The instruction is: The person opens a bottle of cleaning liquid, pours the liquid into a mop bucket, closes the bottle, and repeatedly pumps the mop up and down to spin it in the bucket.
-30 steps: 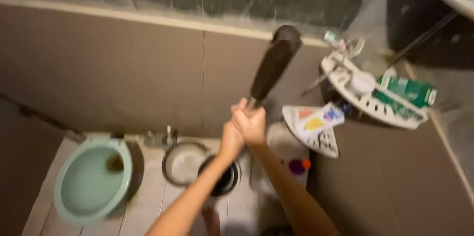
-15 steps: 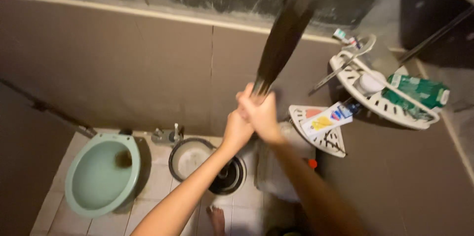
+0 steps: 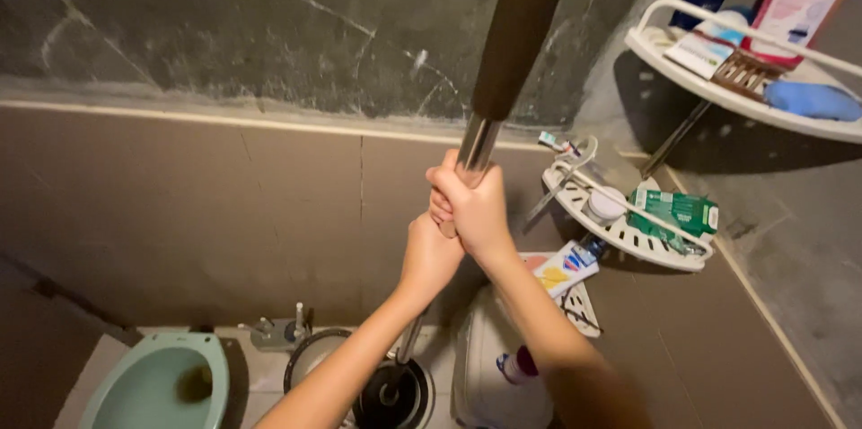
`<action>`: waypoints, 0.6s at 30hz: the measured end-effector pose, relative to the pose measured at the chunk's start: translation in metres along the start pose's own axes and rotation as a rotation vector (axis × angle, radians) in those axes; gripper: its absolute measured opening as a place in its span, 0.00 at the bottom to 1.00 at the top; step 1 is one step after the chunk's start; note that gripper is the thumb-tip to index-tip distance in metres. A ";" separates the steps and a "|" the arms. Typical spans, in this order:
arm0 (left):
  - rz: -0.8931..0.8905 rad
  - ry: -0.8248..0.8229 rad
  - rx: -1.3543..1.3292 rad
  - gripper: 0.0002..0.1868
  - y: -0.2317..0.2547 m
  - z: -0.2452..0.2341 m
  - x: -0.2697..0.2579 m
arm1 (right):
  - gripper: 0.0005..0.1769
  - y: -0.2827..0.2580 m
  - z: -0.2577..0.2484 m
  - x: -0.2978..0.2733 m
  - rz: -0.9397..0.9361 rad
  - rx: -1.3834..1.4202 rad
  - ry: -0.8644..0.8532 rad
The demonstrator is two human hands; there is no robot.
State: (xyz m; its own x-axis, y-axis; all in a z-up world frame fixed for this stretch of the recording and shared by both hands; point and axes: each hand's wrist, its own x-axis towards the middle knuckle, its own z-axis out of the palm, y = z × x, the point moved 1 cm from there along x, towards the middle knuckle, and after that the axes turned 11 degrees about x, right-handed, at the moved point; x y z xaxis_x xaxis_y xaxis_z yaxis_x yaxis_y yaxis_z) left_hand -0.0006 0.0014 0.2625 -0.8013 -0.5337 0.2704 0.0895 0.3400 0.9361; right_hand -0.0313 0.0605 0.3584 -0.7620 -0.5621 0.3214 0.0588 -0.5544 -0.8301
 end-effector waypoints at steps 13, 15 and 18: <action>-0.156 -0.247 0.368 0.20 -0.170 0.019 -0.045 | 0.16 0.197 -0.122 -0.041 0.059 0.009 0.097; -0.113 -0.258 0.437 0.29 -0.180 0.011 -0.057 | 0.15 0.224 -0.140 -0.048 0.062 0.000 0.112; -0.249 -0.321 0.459 0.34 -0.196 0.002 -0.073 | 0.13 0.255 -0.158 -0.055 0.086 -0.034 0.164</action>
State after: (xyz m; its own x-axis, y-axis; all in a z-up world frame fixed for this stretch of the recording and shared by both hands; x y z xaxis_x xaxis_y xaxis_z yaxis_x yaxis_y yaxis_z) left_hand 0.0394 -0.0249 0.0589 -0.9098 -0.4047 -0.0918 -0.3301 0.5718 0.7511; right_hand -0.0760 0.0469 0.0571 -0.8504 -0.4974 0.1718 0.1092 -0.4861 -0.8671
